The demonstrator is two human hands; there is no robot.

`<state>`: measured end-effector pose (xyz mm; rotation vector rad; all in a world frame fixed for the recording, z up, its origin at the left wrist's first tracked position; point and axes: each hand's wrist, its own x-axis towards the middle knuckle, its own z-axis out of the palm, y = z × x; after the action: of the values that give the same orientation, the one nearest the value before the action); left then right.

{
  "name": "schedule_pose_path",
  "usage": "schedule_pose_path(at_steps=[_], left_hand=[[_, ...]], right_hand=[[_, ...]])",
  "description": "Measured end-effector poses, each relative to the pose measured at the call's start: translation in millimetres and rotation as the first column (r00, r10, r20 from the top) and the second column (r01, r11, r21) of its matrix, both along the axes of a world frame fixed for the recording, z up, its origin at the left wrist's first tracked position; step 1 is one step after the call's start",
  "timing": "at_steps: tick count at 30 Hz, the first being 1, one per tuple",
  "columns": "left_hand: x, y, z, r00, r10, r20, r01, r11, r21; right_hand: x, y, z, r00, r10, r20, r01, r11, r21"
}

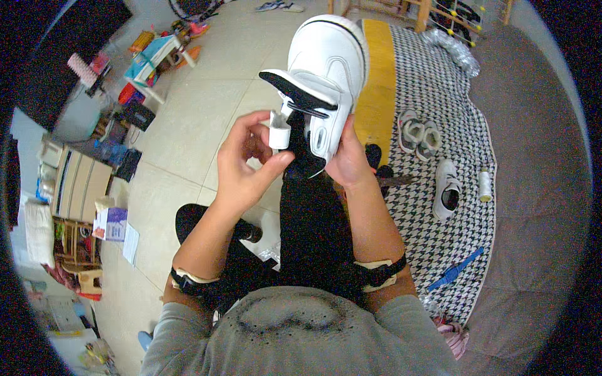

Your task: The person uses scissors to trim excess material from the inside and outer edges of a white shoe and then secures the velcro strap.

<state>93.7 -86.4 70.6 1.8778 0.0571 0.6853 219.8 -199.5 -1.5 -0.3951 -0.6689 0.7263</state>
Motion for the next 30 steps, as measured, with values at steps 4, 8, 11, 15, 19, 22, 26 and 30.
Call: schedule_pose_path(at_steps=[4, 8, 11, 15, 19, 22, 26, 30], left_hand=[[-3.5, 4.3, 2.6, 0.987, 0.154, 0.054, -0.154, 0.988, -0.010], [-15.6, 19.5, -4.7, 0.925, 0.377, 0.034, -0.378, 0.911, 0.165], [-19.8, 24.7, -13.3, 0.886, 0.462, 0.040, -0.457, 0.857, 0.235], [-17.5, 19.4, -19.7, 0.875, 0.481, 0.059, -0.482, 0.853, 0.199], [-15.5, 22.2, -18.5, 0.894, 0.444, -0.058, -0.444, 0.896, 0.025], [-11.6, 30.0, -29.2, 0.932, 0.353, -0.080, -0.362, 0.907, -0.215], [-15.6, 23.2, -23.7, 0.956, 0.250, -0.152, -0.293, 0.826, -0.481], [-15.8, 30.7, -28.2, 0.966, 0.198, -0.168, -0.258, 0.810, -0.527]], right_hand=[[-28.9, 16.4, 5.8, 0.998, 0.016, -0.068, -0.027, 0.986, -0.164], [-48.0, 14.3, 32.2, 0.983, -0.164, 0.082, 0.183, 0.856, -0.483], [-65.6, 6.2, 52.1, 0.794, -0.284, 0.538, 0.576, 0.633, -0.517], [-72.7, 17.7, 47.0, 0.342, -0.226, 0.912, 0.880, 0.417, -0.227], [-62.8, 21.7, 45.9, 0.408, -0.227, 0.884, 0.898, 0.275, -0.343], [-58.8, 26.8, 46.3, 0.452, -0.328, 0.829, 0.885, 0.282, -0.371], [-52.9, 27.0, 47.9, 0.438, -0.309, 0.844, 0.893, 0.257, -0.369], [-50.9, 28.1, 47.9, 0.427, -0.293, 0.855, 0.895, 0.270, -0.354]])
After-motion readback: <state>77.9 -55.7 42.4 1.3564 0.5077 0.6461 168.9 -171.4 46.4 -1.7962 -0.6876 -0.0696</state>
